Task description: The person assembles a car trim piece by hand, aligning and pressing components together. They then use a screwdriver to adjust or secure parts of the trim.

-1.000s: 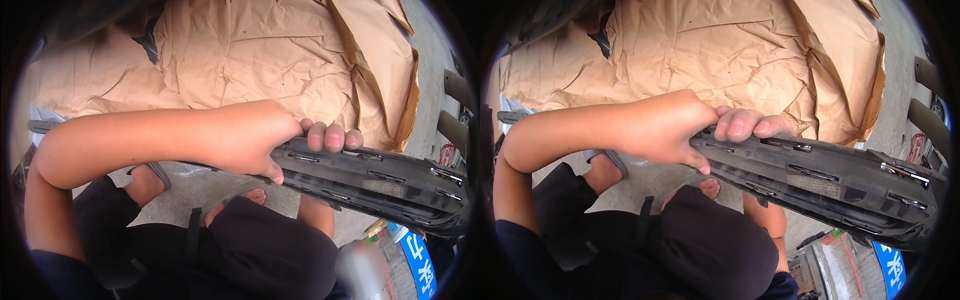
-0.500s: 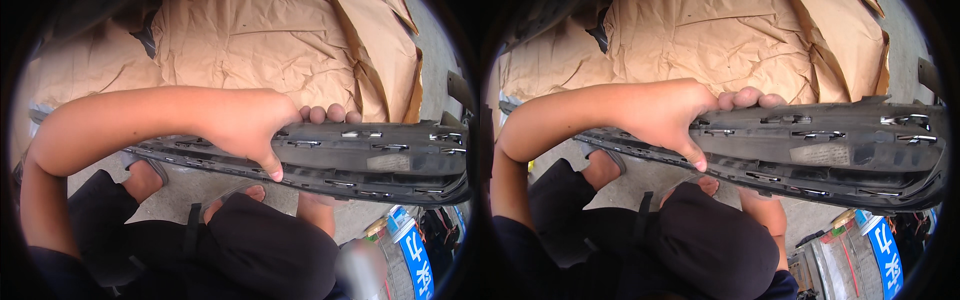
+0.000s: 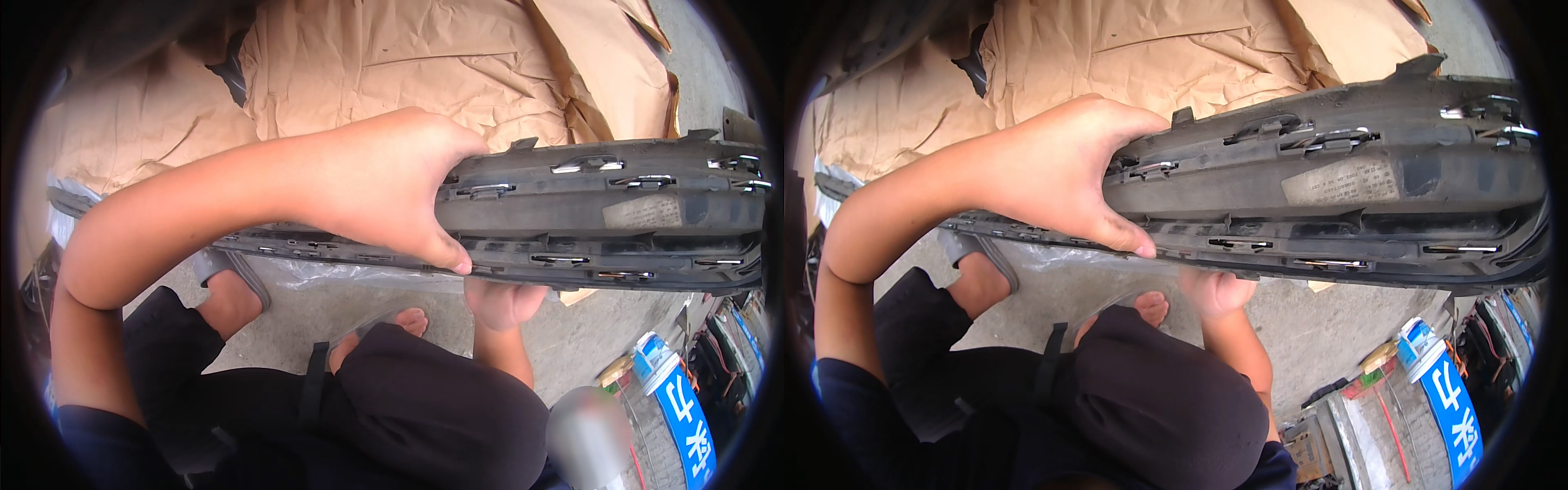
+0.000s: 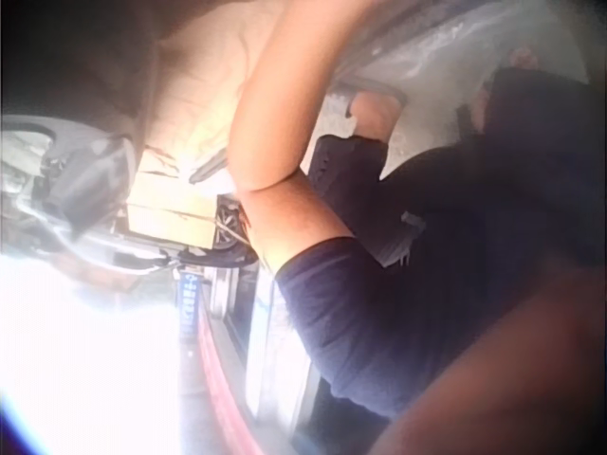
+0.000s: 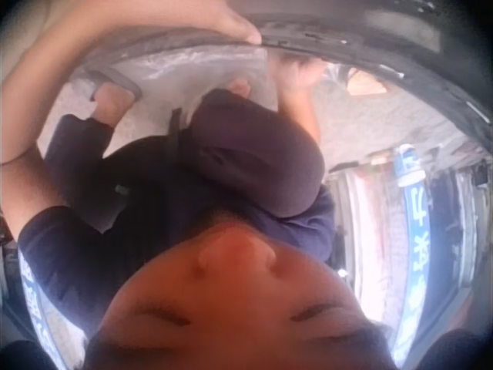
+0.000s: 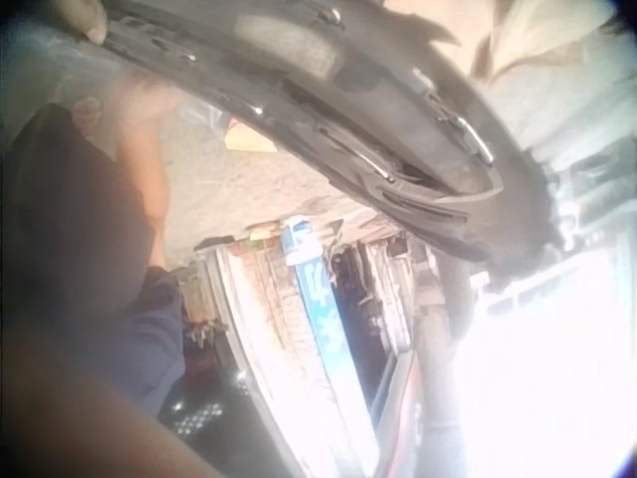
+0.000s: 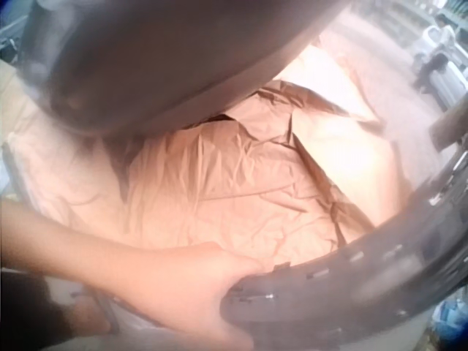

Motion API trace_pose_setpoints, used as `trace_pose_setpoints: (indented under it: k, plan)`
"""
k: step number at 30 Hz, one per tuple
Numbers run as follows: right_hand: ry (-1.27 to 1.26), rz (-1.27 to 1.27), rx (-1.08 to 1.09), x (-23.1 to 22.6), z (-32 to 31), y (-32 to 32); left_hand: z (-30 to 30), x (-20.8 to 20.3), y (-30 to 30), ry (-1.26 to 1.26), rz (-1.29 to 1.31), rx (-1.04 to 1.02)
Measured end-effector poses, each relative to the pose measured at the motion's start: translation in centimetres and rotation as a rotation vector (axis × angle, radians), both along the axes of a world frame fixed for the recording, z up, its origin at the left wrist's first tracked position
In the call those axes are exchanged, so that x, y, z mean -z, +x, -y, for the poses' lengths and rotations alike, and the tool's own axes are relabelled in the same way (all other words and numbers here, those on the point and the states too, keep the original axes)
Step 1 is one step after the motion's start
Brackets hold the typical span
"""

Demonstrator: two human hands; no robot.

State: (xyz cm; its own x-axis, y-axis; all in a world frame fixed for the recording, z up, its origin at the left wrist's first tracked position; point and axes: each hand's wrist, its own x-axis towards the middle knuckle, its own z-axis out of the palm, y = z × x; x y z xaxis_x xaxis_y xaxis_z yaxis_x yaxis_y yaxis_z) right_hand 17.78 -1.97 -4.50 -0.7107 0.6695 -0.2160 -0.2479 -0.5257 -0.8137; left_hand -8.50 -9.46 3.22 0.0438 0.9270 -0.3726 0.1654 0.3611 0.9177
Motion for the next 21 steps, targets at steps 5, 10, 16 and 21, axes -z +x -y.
trace_pose_setpoints:
  k: [5,10,16,21]
  plan:
    - [0.298,0.002,-0.137,-1.4,-1.3,-0.4,0.0,-1.0,0.0,0.128,-0.157,-0.057]
    - [0.665,0.098,-0.205,-2.5,-3.0,-0.4,1.0,-2.2,1.2,0.165,-0.338,-0.062]
    - [0.577,0.112,-0.234,-2.5,-3.4,-0.1,1.3,-1.9,2.1,0.185,-0.373,-0.111]
    - [0.571,0.12,-0.245,-2.8,-3.4,-0.3,1.2,-2.0,1.7,0.206,-0.367,-0.121]
